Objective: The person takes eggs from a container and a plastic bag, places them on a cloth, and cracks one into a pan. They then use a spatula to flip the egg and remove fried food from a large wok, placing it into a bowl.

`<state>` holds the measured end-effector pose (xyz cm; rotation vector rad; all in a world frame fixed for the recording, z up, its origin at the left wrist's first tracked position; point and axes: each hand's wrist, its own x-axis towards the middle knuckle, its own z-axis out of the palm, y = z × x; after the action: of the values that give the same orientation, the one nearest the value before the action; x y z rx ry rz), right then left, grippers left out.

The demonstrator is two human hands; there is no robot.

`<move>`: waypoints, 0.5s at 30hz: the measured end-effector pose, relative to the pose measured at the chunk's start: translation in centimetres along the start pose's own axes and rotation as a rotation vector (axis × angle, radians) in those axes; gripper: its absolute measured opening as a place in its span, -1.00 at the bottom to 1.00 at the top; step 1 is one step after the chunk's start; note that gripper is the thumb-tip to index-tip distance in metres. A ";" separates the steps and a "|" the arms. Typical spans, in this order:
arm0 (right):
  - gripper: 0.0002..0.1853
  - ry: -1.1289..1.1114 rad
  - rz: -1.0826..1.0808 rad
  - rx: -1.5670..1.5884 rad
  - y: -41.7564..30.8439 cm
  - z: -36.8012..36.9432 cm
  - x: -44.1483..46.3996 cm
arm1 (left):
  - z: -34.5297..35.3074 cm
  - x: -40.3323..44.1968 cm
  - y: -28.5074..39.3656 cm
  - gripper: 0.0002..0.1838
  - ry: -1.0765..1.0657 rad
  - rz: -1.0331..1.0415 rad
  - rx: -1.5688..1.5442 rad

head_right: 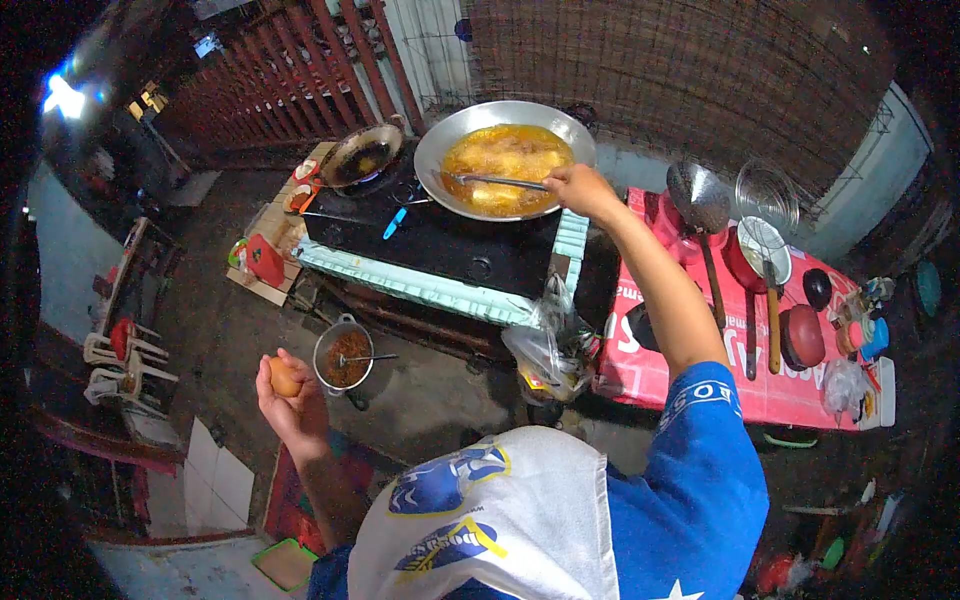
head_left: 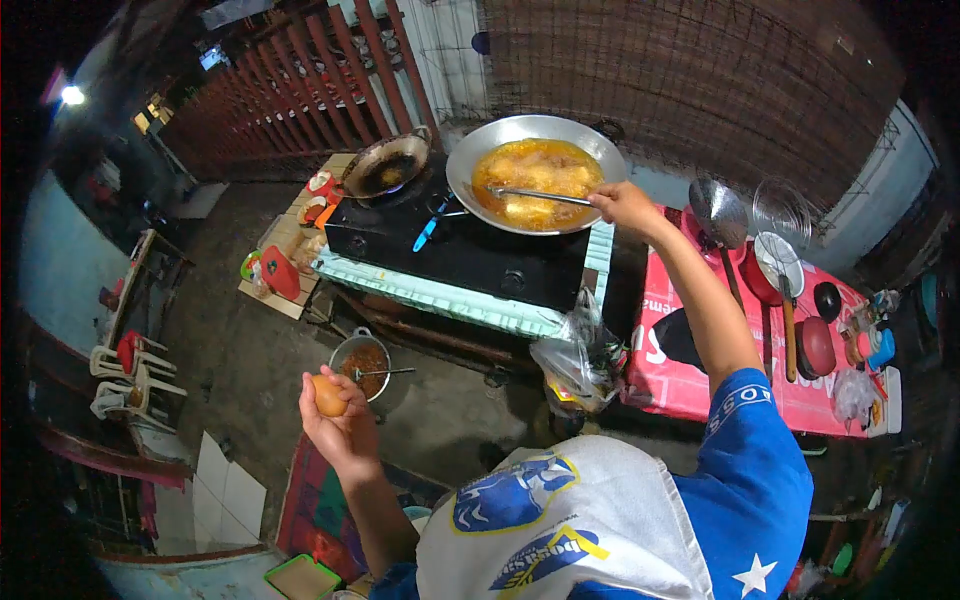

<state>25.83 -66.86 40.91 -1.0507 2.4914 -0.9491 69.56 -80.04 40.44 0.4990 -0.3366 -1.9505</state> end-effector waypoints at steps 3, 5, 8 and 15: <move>-0.73 0.053 -0.099 -0.195 -1.6 1.3 1.3 | 0.9 -0.4 -0.2 -0.73 0.049 0.084 0.007; -0.74 0.062 -0.095 -0.366 -2.5 1.8 2.3 | 1.0 -0.5 0.0 -0.74 0.070 0.092 -0.001; -0.74 0.077 -0.087 -0.411 -2.9 2.1 3.3 | 1.3 -0.7 0.0 -0.76 0.092 0.112 -0.013; -0.75 0.101 -0.062 -0.632 -3.4 2.0 3.4 | 0.7 -0.4 0.2 -0.79 0.087 0.125 -0.026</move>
<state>26.21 -71.98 41.70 -1.2761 2.9395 -0.2112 69.50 -79.73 41.23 0.5317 -0.2806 -1.8047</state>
